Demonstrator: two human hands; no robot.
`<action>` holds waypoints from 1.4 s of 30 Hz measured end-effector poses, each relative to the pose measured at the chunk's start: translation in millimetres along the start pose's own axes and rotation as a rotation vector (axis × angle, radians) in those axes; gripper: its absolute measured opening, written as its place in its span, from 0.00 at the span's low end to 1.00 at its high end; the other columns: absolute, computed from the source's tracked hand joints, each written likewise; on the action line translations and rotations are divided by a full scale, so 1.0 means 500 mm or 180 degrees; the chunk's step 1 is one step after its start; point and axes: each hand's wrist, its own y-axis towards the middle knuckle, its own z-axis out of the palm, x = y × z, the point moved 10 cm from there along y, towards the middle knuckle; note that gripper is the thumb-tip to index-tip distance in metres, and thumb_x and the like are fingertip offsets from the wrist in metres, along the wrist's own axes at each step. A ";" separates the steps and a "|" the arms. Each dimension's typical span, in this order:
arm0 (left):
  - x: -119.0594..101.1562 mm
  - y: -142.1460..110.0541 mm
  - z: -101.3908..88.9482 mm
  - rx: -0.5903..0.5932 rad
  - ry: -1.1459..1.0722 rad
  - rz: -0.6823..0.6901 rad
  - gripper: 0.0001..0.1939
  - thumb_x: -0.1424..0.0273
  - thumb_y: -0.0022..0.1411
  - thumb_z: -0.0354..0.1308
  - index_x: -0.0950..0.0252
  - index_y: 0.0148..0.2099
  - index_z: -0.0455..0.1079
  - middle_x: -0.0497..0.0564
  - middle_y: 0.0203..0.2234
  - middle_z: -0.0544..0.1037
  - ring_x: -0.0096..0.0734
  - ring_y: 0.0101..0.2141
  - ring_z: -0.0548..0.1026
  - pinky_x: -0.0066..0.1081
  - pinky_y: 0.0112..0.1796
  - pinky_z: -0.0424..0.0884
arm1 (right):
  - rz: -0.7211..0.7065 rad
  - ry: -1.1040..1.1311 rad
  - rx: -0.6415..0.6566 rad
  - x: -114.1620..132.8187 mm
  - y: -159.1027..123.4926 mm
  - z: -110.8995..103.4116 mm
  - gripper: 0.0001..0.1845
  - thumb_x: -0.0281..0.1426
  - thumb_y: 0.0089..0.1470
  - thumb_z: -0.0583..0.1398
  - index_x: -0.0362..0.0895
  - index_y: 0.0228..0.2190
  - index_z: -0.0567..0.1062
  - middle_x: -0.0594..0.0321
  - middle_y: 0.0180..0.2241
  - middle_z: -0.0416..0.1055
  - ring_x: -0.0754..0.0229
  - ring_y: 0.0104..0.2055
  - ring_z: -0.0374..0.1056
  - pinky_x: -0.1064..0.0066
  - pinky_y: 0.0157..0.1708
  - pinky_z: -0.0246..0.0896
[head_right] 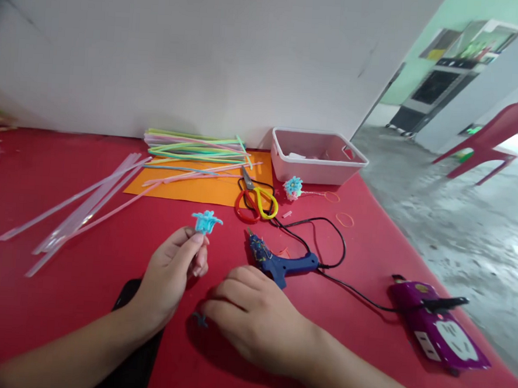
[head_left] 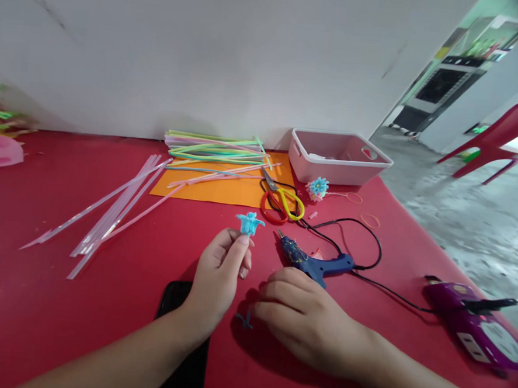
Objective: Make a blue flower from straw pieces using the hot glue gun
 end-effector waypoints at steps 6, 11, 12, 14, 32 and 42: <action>-0.002 -0.007 0.003 0.0029 -0.0106 -0.0075 0.11 0.65 0.68 0.55 0.64 0.33 0.66 0.40 0.18 0.67 0.19 0.19 0.63 0.24 0.23 0.59 | 0.0944 -0.0537 -0.0483 -0.113 -0.041 -0.095 0.15 0.18 0.53 0.56 0.44 0.41 0.72 0.57 0.40 0.74 0.54 0.43 0.67 0.60 0.46 0.64; -0.006 -0.007 0.011 0.0160 -0.0198 -0.0082 0.11 0.65 0.69 0.54 0.64 0.33 0.66 0.40 0.18 0.68 0.18 0.19 0.62 0.24 0.23 0.58 | 0.1754 -0.0772 0.0425 -0.217 -0.104 -0.093 0.25 0.18 0.44 0.54 0.45 0.44 0.71 0.55 0.45 0.73 0.48 0.48 0.68 0.55 0.49 0.65; -0.005 -0.007 0.012 0.0185 -0.0207 -0.0080 0.11 0.65 0.69 0.54 0.64 0.33 0.66 0.40 0.18 0.68 0.18 0.19 0.62 0.24 0.23 0.59 | 0.1825 -0.0697 0.0606 -0.227 -0.115 -0.083 0.26 0.18 0.43 0.54 0.46 0.46 0.71 0.56 0.46 0.73 0.49 0.49 0.68 0.55 0.50 0.65; -0.002 -0.007 0.012 0.0214 -0.0209 -0.0095 0.11 0.65 0.69 0.54 0.64 0.33 0.66 0.40 0.18 0.68 0.18 0.19 0.62 0.24 0.23 0.59 | 0.1921 -0.0548 0.0832 -0.238 -0.129 -0.066 0.28 0.18 0.43 0.54 0.48 0.47 0.71 0.57 0.46 0.72 0.50 0.50 0.68 0.56 0.51 0.65; 0.005 -0.022 0.008 0.0142 -0.0091 -0.0168 0.10 0.64 0.68 0.54 0.62 0.34 0.65 0.38 0.11 0.62 0.20 0.16 0.60 0.24 0.23 0.60 | 0.1183 0.0245 -0.0960 -0.123 -0.073 -0.111 0.14 0.26 0.50 0.58 0.49 0.40 0.68 0.63 0.30 0.72 0.60 0.26 0.70 0.70 0.26 0.66; -0.006 -0.031 0.014 0.0262 0.0019 -0.0017 0.11 0.65 0.68 0.54 0.61 0.32 0.64 0.38 0.11 0.62 0.21 0.17 0.61 0.24 0.23 0.60 | 0.1207 0.0008 -0.1042 -0.119 -0.069 -0.120 0.11 0.28 0.47 0.57 0.48 0.35 0.67 0.66 0.27 0.70 0.62 0.24 0.68 0.72 0.24 0.64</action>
